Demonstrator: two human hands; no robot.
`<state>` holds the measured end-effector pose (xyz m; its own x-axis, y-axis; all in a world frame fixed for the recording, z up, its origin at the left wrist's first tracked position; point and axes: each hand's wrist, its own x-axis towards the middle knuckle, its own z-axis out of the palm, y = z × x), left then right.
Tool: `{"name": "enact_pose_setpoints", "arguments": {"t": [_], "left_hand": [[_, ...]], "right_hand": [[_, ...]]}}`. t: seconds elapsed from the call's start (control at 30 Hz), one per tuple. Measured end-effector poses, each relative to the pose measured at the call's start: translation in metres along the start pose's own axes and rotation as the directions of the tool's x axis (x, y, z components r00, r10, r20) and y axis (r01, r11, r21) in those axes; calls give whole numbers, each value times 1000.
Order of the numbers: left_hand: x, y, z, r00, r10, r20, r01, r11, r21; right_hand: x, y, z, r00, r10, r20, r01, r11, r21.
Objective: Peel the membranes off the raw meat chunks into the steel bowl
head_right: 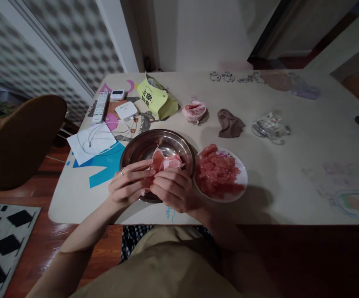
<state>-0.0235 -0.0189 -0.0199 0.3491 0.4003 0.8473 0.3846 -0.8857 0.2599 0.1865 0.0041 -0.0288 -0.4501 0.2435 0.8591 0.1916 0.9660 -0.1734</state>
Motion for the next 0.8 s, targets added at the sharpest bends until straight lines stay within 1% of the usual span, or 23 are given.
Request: {"name": "enact_pose_setpoints", "arguments": {"t": [0.13, 0.27, 0.4, 0.47, 0.53, 0.57, 0.67, 0.73, 0.8], "left_hand": [[-3, -1, 2, 999, 1, -33, -1, 1000, 1], [-4, -1, 5, 997, -10, -73, 9, 1000, -17], [-8, -1, 6, 986, -93, -137, 82, 993, -84], [-9, -1, 6, 981, -134, -140, 114, 983, -141], [-7, 0, 5, 977, -182, -107, 159, 968, -195], [-5, 1, 4, 972, -223, -81, 202, 957, -210], [4, 5, 3, 932, -359, 54, 362, 911, -197], [9, 7, 4, 913, -387, 128, 405, 894, -189], [11, 8, 5, 919, -362, 154, 386, 904, -182]], "right_hand": [[5, 0, 2, 999, -31, -40, 31, 999, 10], [11, 2, 1, 996, -83, -38, 83, 996, 11], [10, 5, -1, 993, -114, -27, 115, 992, 48], [7, 7, -2, 994, -109, -10, 109, 993, 51], [2, 9, -4, 997, -82, 4, 82, 996, 25], [0, 10, -4, 998, -62, 4, 62, 998, 2], [-5, 14, -3, 999, 23, -24, -24, 998, -63], [-7, 18, 0, 995, 87, -58, -90, 994, -54], [-7, 20, 3, 986, 146, -83, -149, 989, -24]]}}
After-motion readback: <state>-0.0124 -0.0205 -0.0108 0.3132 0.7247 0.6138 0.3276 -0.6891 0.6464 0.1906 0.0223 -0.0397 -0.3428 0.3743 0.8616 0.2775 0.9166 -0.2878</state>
